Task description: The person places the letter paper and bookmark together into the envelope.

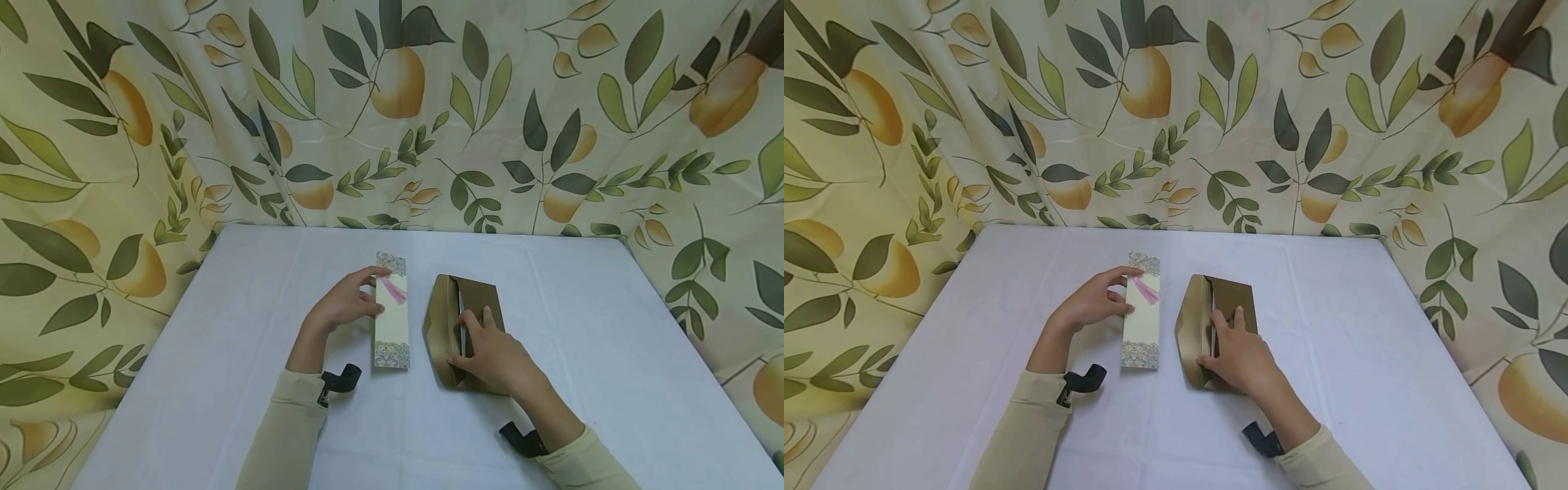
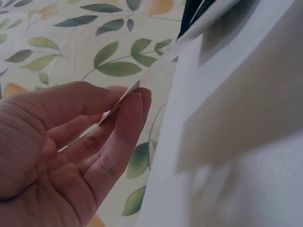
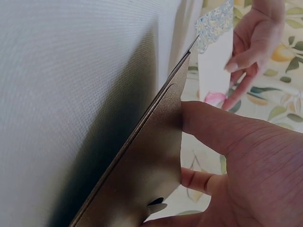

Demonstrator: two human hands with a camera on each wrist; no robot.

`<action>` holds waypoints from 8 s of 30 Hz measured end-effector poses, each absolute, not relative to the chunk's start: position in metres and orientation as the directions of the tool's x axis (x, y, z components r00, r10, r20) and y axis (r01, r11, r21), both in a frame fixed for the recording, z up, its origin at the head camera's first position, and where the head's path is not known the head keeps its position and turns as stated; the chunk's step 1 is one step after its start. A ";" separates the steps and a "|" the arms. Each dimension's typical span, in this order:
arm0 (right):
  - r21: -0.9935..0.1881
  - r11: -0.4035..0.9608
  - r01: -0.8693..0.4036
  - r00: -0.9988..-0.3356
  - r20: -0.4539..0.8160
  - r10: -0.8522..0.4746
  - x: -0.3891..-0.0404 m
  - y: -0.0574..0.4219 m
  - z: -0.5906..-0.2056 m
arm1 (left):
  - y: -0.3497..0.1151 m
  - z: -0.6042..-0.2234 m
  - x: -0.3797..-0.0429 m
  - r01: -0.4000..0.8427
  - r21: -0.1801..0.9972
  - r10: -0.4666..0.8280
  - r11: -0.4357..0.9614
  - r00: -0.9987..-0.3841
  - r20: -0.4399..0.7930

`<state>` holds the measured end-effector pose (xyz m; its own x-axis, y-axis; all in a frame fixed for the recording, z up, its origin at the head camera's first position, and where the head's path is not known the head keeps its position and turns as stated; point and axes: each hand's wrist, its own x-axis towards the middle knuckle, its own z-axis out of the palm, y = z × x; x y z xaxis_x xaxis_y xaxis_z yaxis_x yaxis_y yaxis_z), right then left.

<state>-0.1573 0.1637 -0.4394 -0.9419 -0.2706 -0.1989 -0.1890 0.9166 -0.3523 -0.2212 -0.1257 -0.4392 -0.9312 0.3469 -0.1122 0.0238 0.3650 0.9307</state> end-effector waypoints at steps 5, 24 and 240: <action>-0.348 0.919 -0.186 -0.943 -0.200 -0.267 -0.158 0.164 -0.440 | -0.124 -0.440 -0.222 0.030 0.928 0.351 0.372 -0.930 -0.111; -0.335 0.921 -0.199 -0.941 -0.198 -0.275 -0.157 0.164 -0.439 | -0.123 -0.436 -0.219 0.040 0.925 0.353 0.379 -0.930 -0.104; -0.366 0.901 -0.234 -0.930 -0.186 -0.317 -0.153 0.161 -0.440 | -0.036 -0.459 -0.202 0.087 0.861 0.455 0.501 -0.873 -0.176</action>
<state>-0.1531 0.1605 -0.4399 -0.9300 -0.3171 -0.1861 -0.2340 0.9009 -0.3656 -0.2017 -0.0360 -0.4587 -0.8732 0.4545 -0.1761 0.0873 0.5013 0.8608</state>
